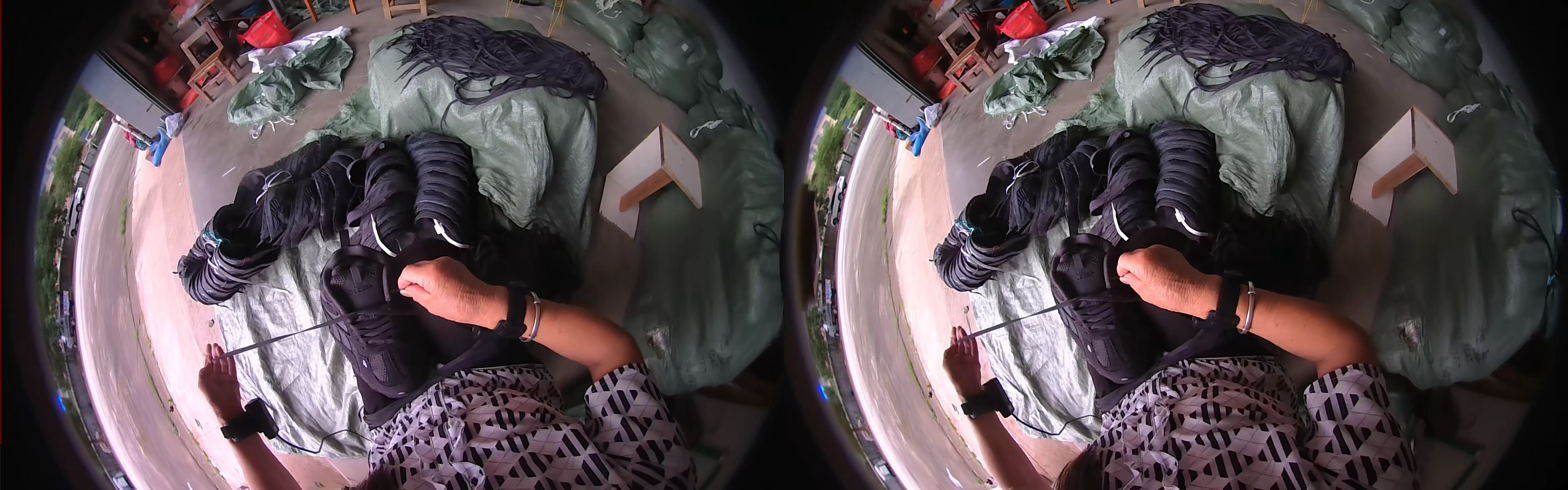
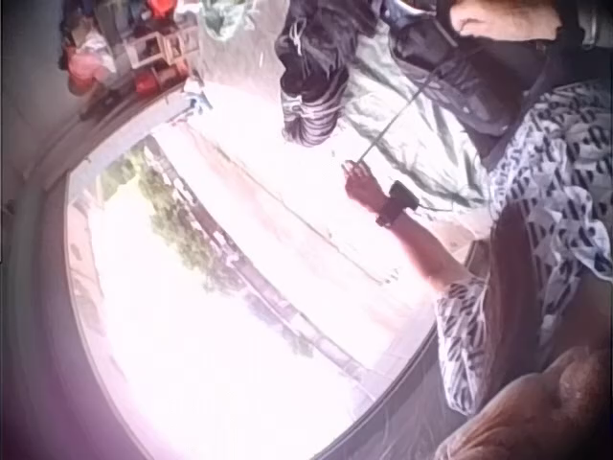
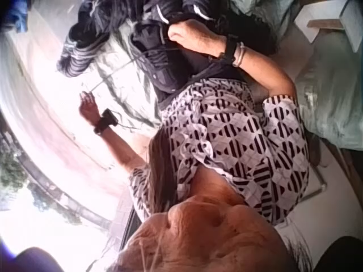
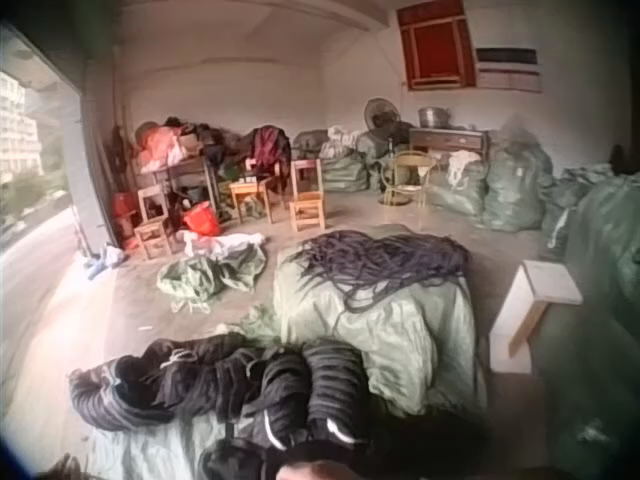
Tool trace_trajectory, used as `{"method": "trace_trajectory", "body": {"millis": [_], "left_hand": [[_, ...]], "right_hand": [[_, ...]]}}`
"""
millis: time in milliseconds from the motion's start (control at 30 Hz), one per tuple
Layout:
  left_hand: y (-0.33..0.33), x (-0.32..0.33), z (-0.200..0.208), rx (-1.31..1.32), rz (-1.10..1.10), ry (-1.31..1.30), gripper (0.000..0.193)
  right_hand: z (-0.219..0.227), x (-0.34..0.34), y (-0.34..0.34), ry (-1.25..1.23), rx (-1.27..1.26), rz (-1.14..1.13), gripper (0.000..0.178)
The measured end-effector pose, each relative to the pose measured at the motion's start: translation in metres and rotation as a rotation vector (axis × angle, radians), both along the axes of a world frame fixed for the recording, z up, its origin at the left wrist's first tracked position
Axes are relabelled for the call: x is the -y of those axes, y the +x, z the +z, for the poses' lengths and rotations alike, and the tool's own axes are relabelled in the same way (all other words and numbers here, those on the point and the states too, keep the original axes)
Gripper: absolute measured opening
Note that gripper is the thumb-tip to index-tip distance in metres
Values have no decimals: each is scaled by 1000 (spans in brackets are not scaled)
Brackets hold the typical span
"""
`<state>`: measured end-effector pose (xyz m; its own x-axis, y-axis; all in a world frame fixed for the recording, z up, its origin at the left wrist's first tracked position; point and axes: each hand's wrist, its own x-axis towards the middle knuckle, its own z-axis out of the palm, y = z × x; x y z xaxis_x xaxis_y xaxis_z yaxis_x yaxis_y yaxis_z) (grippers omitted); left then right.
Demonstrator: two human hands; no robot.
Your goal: Lacing black athletic shoes as part of a manufacturing or assembly process.
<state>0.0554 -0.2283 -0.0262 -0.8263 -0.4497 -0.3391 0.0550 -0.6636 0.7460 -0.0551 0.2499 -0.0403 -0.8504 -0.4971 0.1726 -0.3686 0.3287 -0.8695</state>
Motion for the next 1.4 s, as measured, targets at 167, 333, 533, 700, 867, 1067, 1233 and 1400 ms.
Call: {"method": "trace_trajectory", "body": {"millis": [167, 333, 533, 700, 867, 1067, 1233, 1400], "left_hand": [[31, 127, -32, 95, 403, -86, 43], [11, 75, -17, 308, 610, -390, 46], [-16, -77, -12, 198, -112, -709, 22], [-40, -186, 2, -51, -480, -927, 35], [-40, -217, 5, -62, -498, -1028, 38], [-39, -216, 10, 38, -640, -934, 23], [-43, -224, 17, -9, -736, -1325, 25], [-51, -223, 11, -3, -773, -1333, 23]], "right_hand": [[-5, 8, 6, 65, -147, -49, 11], [-10, 7, 1, 145, -212, -14, 11], [12, 19, -7, 271, 17, 7, 14], [7, 16, -5, 311, -381, 153, 2], [22, 9, -10, 326, -640, 174, 4], [18, 9, -21, 363, -664, 348, 15], [15, 11, -24, 308, -666, 358, 18], [13, 9, -26, 300, -648, 400, 13]]}}
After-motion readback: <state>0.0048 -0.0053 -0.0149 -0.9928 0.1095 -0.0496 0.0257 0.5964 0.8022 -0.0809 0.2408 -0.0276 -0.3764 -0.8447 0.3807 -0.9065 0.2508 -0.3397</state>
